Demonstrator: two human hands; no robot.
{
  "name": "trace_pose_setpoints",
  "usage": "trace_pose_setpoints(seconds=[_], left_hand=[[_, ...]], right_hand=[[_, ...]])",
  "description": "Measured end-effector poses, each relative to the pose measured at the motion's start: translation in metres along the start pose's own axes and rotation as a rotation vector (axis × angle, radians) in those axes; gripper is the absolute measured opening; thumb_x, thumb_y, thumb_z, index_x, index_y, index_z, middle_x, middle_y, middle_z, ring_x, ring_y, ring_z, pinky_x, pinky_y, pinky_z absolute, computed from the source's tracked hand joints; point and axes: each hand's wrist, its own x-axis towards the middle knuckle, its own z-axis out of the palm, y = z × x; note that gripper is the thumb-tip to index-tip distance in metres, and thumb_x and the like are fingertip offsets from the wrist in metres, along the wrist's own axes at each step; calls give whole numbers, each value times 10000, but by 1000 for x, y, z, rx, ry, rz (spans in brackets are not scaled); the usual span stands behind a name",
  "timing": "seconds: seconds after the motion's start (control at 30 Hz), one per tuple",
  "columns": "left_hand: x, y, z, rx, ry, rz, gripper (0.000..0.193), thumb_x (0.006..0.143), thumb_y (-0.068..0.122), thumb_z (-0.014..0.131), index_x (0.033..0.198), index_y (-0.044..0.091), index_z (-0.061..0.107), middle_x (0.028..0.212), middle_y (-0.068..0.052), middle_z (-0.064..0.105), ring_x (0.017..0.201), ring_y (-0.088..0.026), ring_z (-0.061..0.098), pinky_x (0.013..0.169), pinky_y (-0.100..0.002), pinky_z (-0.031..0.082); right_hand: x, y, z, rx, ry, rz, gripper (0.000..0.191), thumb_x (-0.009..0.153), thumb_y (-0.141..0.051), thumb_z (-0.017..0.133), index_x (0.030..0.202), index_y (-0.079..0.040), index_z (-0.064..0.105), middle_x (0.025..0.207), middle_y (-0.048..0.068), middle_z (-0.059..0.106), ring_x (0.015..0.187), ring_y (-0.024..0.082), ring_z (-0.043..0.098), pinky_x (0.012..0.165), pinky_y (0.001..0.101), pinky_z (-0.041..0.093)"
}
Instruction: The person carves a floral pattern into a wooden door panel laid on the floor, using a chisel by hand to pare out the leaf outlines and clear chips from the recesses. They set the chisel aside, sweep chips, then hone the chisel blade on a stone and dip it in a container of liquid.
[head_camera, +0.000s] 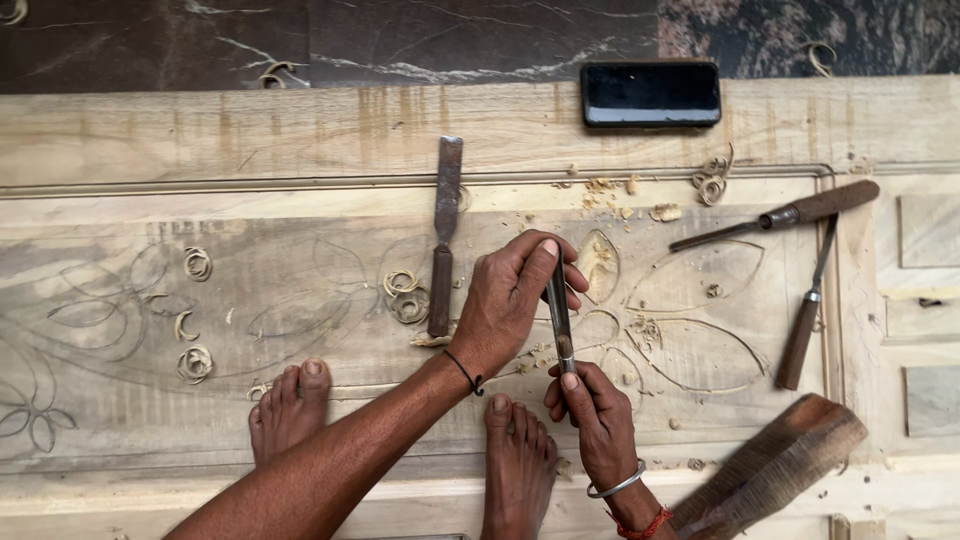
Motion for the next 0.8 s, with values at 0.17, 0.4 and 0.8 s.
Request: trace_pose_setpoints(seconds=[0.17, 0.4, 0.8], left_hand=[[-7, 26, -23, -8, 109, 69, 447, 1110, 401, 413, 1035, 36, 660, 810, -69, 743, 717, -120, 746, 627, -268, 622], [-29, 55, -77, 84, 244, 129, 434, 1116, 395, 415, 977, 57, 650, 757, -45, 723, 680, -98, 718, 611, -263, 609], [-75, 129, -175, 676, 472, 178, 451, 1065, 324, 501, 738, 47, 644, 517, -31, 559, 466, -120, 588, 427, -314, 477]], right_hand=[[14, -26, 26, -29, -97, -115, 378, 1044, -329, 515, 1034, -1, 702, 719, 54, 694, 612, 109, 585, 534, 258, 430], [25, -91, 83, 90, -231, -207, 412, 1045, -358, 454, 1095, -12, 671, 737, 57, 686, 613, 108, 631, 546, 255, 498], [11, -201, 177, 98, -384, -336, 373, 1089, -280, 477, 1153, 29, 677, 662, 77, 617, 487, 101, 500, 413, 253, 399]])
